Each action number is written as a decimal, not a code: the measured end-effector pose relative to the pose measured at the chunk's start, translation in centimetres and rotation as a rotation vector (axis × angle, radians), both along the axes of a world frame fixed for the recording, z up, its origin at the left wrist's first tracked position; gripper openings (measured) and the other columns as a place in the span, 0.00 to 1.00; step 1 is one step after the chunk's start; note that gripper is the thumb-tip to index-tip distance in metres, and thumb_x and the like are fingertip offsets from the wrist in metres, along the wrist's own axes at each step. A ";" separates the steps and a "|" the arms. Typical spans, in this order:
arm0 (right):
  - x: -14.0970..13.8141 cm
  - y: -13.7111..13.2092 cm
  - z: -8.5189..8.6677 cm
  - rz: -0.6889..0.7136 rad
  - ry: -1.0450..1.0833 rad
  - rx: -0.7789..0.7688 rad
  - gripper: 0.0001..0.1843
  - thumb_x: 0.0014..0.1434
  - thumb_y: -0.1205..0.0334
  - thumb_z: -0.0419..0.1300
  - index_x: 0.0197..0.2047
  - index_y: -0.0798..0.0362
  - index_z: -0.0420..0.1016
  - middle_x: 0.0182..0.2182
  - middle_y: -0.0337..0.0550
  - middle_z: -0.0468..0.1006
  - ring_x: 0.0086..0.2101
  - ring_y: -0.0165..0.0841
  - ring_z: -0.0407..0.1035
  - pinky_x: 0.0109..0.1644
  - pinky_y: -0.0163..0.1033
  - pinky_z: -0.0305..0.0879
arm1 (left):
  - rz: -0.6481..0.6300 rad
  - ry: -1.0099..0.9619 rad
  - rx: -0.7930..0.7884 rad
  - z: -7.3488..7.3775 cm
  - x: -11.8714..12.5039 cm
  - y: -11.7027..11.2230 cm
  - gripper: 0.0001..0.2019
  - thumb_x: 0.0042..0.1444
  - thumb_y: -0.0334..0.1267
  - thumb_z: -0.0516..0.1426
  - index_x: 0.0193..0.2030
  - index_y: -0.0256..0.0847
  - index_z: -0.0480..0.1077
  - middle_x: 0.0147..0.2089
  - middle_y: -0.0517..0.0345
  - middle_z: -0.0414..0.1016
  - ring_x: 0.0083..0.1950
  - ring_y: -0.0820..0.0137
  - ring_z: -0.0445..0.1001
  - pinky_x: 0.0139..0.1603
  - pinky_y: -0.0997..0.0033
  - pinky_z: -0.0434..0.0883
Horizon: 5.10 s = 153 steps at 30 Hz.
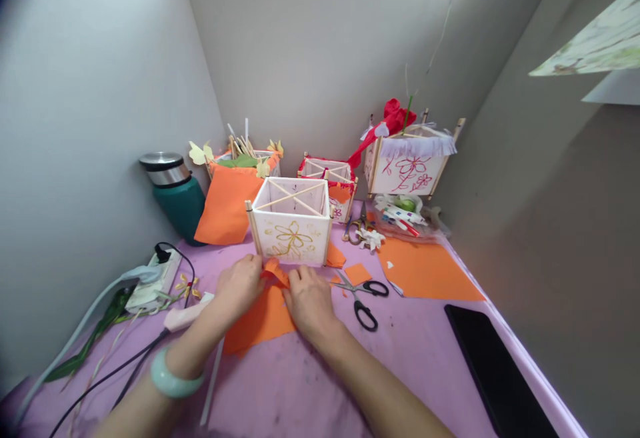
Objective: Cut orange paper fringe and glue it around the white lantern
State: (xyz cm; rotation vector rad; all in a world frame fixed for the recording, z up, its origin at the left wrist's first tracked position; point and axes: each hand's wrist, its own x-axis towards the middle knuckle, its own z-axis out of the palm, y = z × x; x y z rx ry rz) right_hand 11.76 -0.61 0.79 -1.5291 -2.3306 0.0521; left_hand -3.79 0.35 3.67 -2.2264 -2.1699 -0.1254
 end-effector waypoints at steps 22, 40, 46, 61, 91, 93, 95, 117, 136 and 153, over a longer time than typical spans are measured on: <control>3.1 -5.8 4.8 0.235 0.761 0.368 0.05 0.59 0.69 0.60 0.40 0.53 0.72 0.34 0.42 0.72 0.28 0.28 0.66 0.33 0.35 0.64 | -0.709 -0.073 1.143 2.5 -0.8 -5.3 0.13 0.50 0.28 0.62 0.43 0.43 0.75 0.30 0.58 0.77 0.36 0.69 0.70 0.52 0.58 0.64; 0.4 -3.7 4.9 0.162 1.269 -0.399 0.07 0.58 0.64 0.53 0.37 0.54 0.71 0.32 0.40 0.76 0.34 0.31 0.70 0.40 0.36 0.69 | -0.564 -0.348 1.000 3.0 1.5 -4.0 0.17 0.53 0.27 0.59 0.49 0.45 0.71 0.45 0.51 0.76 0.48 0.63 0.70 0.54 0.55 0.65; 1.0 -2.6 5.4 0.264 1.417 -0.617 0.07 0.56 0.60 0.57 0.36 0.53 0.73 0.32 0.39 0.77 0.34 0.31 0.71 0.42 0.35 0.66 | -0.102 -1.376 0.048 2.5 1.1 -3.3 0.22 0.52 0.46 0.61 0.52 0.37 0.70 0.48 0.44 0.75 0.45 0.62 0.74 0.44 0.62 0.70; 0.8 0.7 6.5 0.160 1.065 -0.249 0.12 0.59 0.53 0.57 0.37 0.54 0.73 0.34 0.41 0.77 0.36 0.33 0.70 0.42 0.36 0.66 | -0.021 -1.689 0.230 3.7 2.6 -1.5 0.11 0.49 0.44 0.63 0.31 0.36 0.73 0.28 0.60 0.73 0.31 0.73 0.68 0.36 0.73 0.65; -2.0 8.9 13.8 0.133 0.248 -0.012 0.09 0.55 0.60 0.59 0.29 0.53 0.78 0.25 0.40 0.78 0.28 0.31 0.68 0.28 0.33 0.51 | 0.204 -1.407 0.389 4.0 0.3 4.0 0.19 0.44 0.52 0.62 0.34 0.37 0.76 0.27 0.57 0.76 0.23 0.72 0.70 0.23 0.74 0.66; -2.2 9.3 13.5 0.160 0.295 -0.027 0.09 0.55 0.60 0.59 0.27 0.53 0.77 0.24 0.38 0.77 0.27 0.30 0.67 0.27 0.33 0.50 | 0.201 -1.376 0.433 3.8 0.0 3.8 0.19 0.44 0.53 0.63 0.34 0.37 0.75 0.28 0.55 0.77 0.26 0.70 0.72 0.24 0.74 0.67; -2.3 9.6 13.2 0.179 0.344 -0.039 0.08 0.55 0.62 0.59 0.27 0.53 0.77 0.24 0.38 0.76 0.27 0.29 0.66 0.27 0.32 0.51 | 0.202 -1.347 0.505 3.5 -0.4 3.7 0.19 0.42 0.52 0.63 0.32 0.38 0.74 0.29 0.55 0.77 0.28 0.69 0.73 0.26 0.73 0.68; -3.0 10.4 12.9 0.139 0.411 -0.144 0.08 0.50 0.61 0.57 0.25 0.55 0.74 0.23 0.37 0.74 0.26 0.27 0.65 0.26 0.31 0.52 | 0.191 -1.338 0.454 4.0 -0.6 4.7 0.21 0.44 0.49 0.63 0.39 0.38 0.67 0.33 0.55 0.74 0.28 0.68 0.74 0.23 0.70 0.73; -2.9 9.8 13.2 0.205 0.211 0.025 0.09 0.55 0.61 0.56 0.29 0.53 0.77 0.28 0.40 0.79 0.30 0.30 0.68 0.30 0.33 0.52 | 0.279 -1.129 0.568 4.3 -0.3 6.0 0.17 0.49 0.52 0.58 0.34 0.39 0.68 0.33 0.55 0.75 0.33 0.65 0.75 0.34 0.64 0.72; 2.1 4.2 11.9 -0.023 0.199 0.134 0.11 0.59 0.67 0.54 0.41 0.52 0.77 0.38 0.45 0.79 0.38 0.36 0.71 0.40 0.37 0.61 | 0.275 -1.119 0.597 4.0 -0.3 6.6 0.12 0.48 0.43 0.58 0.37 0.39 0.68 0.34 0.57 0.73 0.33 0.69 0.73 0.35 0.67 0.72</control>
